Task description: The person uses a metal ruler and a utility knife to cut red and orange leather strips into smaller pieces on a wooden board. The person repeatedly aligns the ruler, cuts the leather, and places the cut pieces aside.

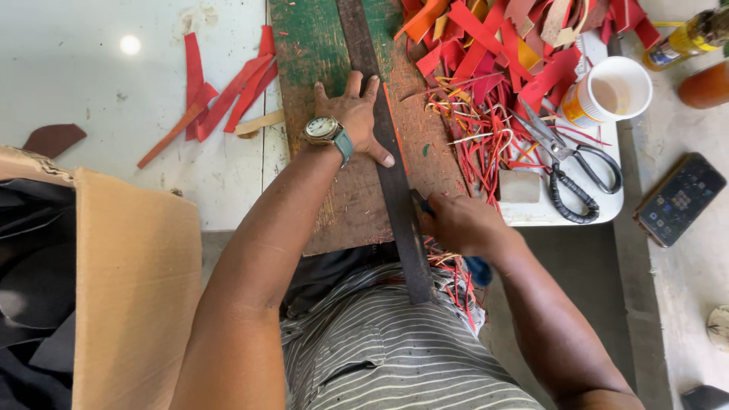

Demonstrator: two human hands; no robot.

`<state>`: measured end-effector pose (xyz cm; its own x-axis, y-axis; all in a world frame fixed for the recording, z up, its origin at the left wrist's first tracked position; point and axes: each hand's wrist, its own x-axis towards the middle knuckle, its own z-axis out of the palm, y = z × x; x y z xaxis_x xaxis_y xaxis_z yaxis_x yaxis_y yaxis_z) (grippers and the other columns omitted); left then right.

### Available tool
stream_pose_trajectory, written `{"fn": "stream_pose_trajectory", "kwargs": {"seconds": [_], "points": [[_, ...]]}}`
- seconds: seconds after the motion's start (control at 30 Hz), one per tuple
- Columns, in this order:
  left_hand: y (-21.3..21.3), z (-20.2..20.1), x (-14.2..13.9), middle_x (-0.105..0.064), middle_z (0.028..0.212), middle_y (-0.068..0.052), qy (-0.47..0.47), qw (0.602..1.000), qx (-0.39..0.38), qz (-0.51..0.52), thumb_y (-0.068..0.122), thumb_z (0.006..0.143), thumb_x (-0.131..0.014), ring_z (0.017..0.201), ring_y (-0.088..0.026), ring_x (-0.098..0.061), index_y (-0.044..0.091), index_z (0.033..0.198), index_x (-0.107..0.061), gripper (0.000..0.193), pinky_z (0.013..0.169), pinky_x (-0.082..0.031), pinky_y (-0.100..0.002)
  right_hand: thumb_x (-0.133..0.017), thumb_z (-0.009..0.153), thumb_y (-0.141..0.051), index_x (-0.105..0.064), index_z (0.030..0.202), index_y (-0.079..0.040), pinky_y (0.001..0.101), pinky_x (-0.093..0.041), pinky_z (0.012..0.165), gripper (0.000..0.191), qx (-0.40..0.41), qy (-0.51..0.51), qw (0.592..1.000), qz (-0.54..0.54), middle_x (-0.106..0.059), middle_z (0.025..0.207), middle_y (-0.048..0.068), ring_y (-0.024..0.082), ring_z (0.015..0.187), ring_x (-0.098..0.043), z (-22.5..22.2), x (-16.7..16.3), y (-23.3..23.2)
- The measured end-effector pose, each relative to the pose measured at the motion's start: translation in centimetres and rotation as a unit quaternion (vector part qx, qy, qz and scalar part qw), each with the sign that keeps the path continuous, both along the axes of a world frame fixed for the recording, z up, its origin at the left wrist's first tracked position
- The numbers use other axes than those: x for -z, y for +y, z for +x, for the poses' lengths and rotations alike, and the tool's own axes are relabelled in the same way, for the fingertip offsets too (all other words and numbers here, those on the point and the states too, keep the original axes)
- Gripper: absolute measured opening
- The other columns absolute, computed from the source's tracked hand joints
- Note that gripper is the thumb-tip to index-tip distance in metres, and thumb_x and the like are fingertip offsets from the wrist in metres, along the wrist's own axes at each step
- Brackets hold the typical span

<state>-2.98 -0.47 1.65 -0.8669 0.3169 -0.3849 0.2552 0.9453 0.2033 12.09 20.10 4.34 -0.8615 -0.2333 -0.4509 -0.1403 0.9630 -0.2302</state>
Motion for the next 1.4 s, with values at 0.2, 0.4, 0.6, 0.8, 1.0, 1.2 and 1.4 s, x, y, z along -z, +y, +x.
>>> {"fn": "stream_pose_trajectory", "kwargs": {"seconds": [0.2,0.4,0.6,0.8,1.0,1.2,1.4], "points": [[-0.3,0.1,0.1,-0.025,0.158,-0.011,0.019,1.000,0.013,0.015,0.077,0.036,-0.092,0.144,-0.035,-0.040,0.012,0.162,-0.012,0.163,0.119,-0.016,-0.068,-0.056,0.100,-0.030,-0.058,0.105,0.000,0.0565,-0.050,0.072,0.031,0.031,0.158,0.976,-0.148,-0.066,0.082,0.030,0.047,0.081,-0.067,-9.6,1.3,0.5],[-0.5,0.2,0.3,-0.021,0.163,-0.012,0.007,0.999,0.006,0.035,0.076,0.036,-0.092,0.144,-0.033,-0.039,0.010,0.162,-0.012,0.163,0.121,-0.015,-0.066,-0.053,0.099,-0.032,-0.062,0.113,0.000,0.0566,-0.050,0.081,0.036,0.003,0.139,0.986,-0.092,-0.068,0.097,0.031,0.048,0.092,-0.067,-17.9,4.8,-2.4],[-0.5,0.5,0.0,-0.021,0.164,-0.011,0.001,0.999,0.001,0.039,0.075,0.036,-0.093,0.145,-0.031,-0.039,0.010,0.162,-0.013,0.162,0.122,-0.014,-0.065,-0.053,0.100,-0.033,-0.064,0.111,0.002,0.0552,-0.051,0.084,0.039,0.008,0.103,0.993,-0.065,-0.069,0.102,0.030,0.048,0.095,-0.067,-19.0,5.7,-3.2],[-0.6,0.6,0.1,-0.021,0.163,-0.010,0.023,0.998,0.014,0.054,0.076,0.035,-0.093,0.149,-0.029,-0.033,0.009,0.158,-0.018,0.158,0.119,-0.014,-0.068,-0.057,0.095,-0.033,-0.066,0.109,0.004,0.0533,-0.052,0.086,0.040,-0.024,0.094,0.995,-0.031,-0.069,0.107,0.029,0.045,0.102,-0.067,-18.7,5.3,-3.9],[-0.5,0.4,-0.2,-0.026,0.161,-0.012,0.016,0.999,0.014,0.031,0.076,0.036,-0.092,0.131,-0.036,-0.054,0.009,0.161,-0.018,0.160,0.119,-0.016,-0.068,-0.055,0.098,-0.031,-0.069,0.110,0.003,0.0539,-0.053,0.089,0.038,-0.042,0.051,0.997,0.036,-0.070,0.110,0.029,0.045,0.105,-0.068,-18.6,4.9,-4.6],[-0.5,0.5,0.1,-0.027,0.159,-0.012,0.029,0.999,0.006,0.021,0.078,0.034,-0.092,0.122,-0.038,-0.061,0.011,0.162,-0.016,0.163,0.118,-0.016,-0.069,-0.056,0.096,-0.034,-0.060,0.114,0.006,0.0537,-0.055,0.084,0.044,-0.050,0.027,0.998,0.030,-0.070,0.099,0.032,0.048,0.096,-0.070,-13.2,5.0,-3.0],[-0.2,0.0,1.3,-0.023,0.160,-0.010,0.021,1.000,0.001,0.019,0.080,0.034,-0.092,0.127,-0.039,-0.057,0.015,0.163,-0.011,0.165,0.120,-0.013,-0.068,-0.050,0.100,-0.039,-0.057,0.108,-0.002,0.0572,-0.052,0.080,0.038,0.013,-0.041,0.998,0.034,-0.069,0.090,0.029,0.048,0.089,-0.068,-1.4,2.6,-0.8]]}}
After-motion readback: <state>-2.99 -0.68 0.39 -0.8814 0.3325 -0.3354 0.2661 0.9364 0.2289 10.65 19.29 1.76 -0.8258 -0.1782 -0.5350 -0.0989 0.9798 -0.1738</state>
